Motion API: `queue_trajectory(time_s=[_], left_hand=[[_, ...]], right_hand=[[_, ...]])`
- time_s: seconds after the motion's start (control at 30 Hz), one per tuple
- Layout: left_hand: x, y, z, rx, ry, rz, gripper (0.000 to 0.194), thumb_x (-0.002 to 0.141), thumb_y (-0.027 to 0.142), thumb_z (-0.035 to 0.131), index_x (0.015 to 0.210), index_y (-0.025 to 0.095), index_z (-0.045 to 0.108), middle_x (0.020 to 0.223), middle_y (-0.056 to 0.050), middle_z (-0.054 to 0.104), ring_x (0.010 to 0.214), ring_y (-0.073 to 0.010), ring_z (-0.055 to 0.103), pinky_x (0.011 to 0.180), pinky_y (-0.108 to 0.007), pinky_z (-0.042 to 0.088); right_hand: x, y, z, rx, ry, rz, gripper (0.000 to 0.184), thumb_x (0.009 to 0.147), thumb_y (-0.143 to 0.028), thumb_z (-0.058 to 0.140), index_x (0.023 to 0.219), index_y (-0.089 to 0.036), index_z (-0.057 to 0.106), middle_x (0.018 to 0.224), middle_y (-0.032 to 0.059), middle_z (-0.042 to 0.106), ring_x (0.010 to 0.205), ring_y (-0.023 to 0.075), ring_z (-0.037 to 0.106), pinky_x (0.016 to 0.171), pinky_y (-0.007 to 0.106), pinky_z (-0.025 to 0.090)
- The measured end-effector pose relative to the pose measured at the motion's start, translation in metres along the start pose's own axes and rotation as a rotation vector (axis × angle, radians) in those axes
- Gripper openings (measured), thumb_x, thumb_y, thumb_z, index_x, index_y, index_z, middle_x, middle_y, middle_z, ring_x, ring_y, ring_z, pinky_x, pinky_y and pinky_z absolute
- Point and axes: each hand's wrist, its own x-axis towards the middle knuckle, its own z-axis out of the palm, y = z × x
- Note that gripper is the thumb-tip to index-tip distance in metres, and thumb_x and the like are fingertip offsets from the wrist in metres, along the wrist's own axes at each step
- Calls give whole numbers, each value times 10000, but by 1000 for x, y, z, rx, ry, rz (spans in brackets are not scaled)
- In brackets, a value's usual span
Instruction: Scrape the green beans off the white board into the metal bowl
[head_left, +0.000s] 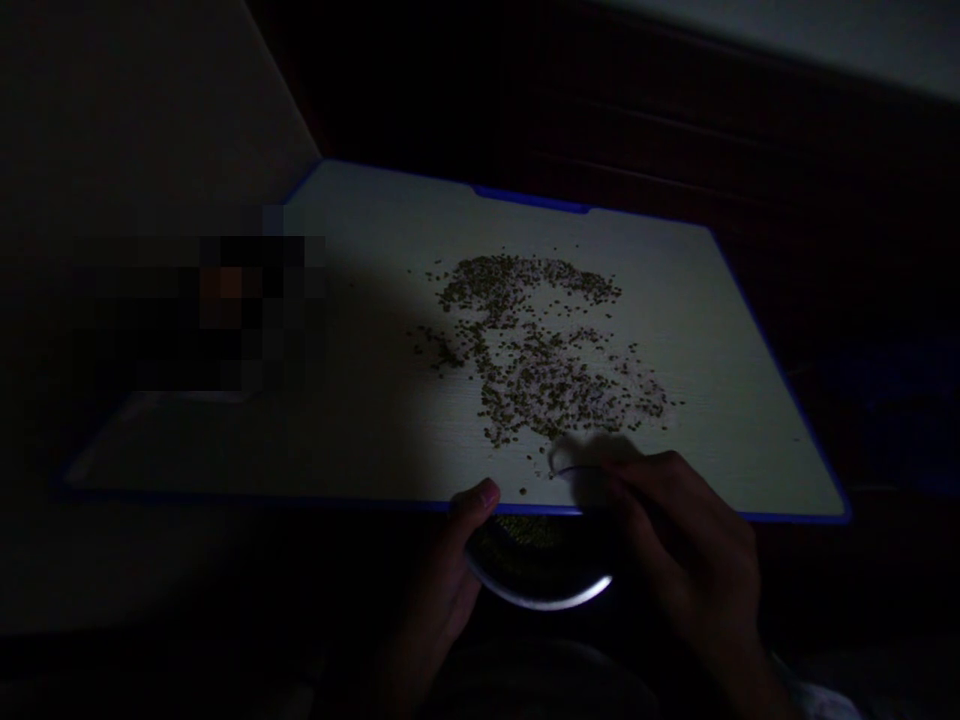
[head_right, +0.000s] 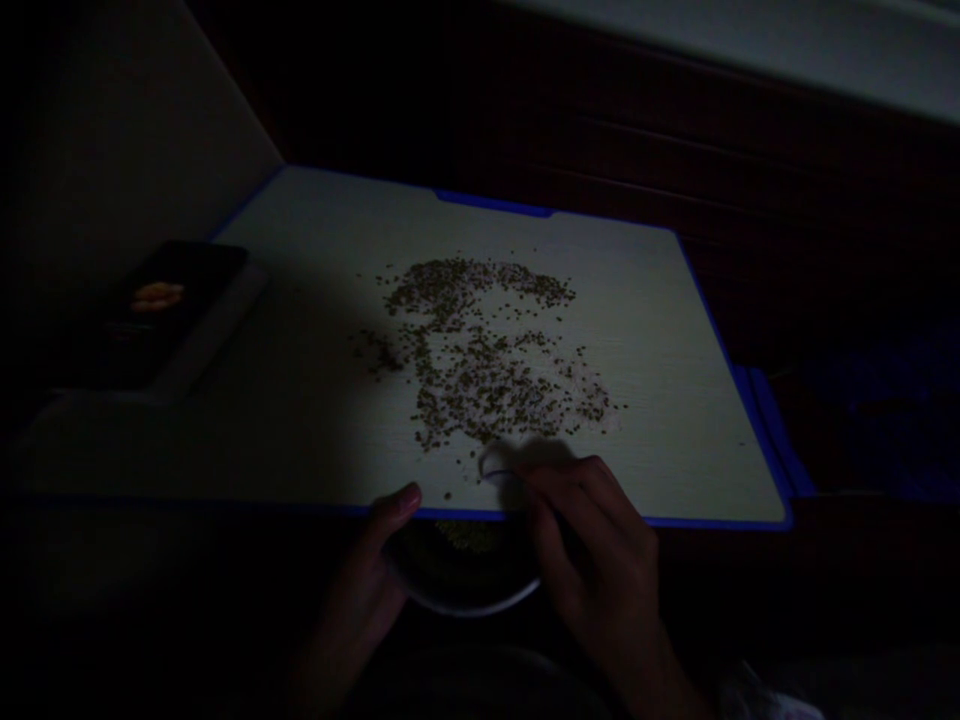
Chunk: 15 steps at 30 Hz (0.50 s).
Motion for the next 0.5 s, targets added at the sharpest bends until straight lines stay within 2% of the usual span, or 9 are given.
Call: queue_trajectory(time_s=[0.2, 0.37, 0.5], left_hand=[[0, -1, -1, 8, 5, 5, 491, 807, 284, 949, 1265, 214, 787, 1385, -105, 838, 1455, -412, 665, 1241, -539, 534], [1, -1, 0, 22, -3, -11, 309, 764, 303, 983, 1004, 199, 819, 1271, -119, 875, 1450, -422, 667, 1226, -516, 548], [5, -3, -12, 24, -8, -52, 278, 789, 309, 971, 1014, 214, 838, 1128, -96, 900, 1321, -404, 758, 1131, -496, 619]], right_hand=[[2, 5, 0, -24, 4, 17, 226, 1031, -96, 655, 1177, -238, 753, 1078, 46, 803, 957, 171, 760, 801, 311, 613], [4, 0, 1, 55, -44, -33, 237, 1020, -61, 657, 1163, -228, 744, 1019, 28, 796, 922, 155, 740, 766, 296, 603], [2, -1, 0, 110, -61, -53, 249, 1016, -50, 654, 1171, -219, 749, 1005, 27, 789, 903, 155, 730, 736, 299, 600]])
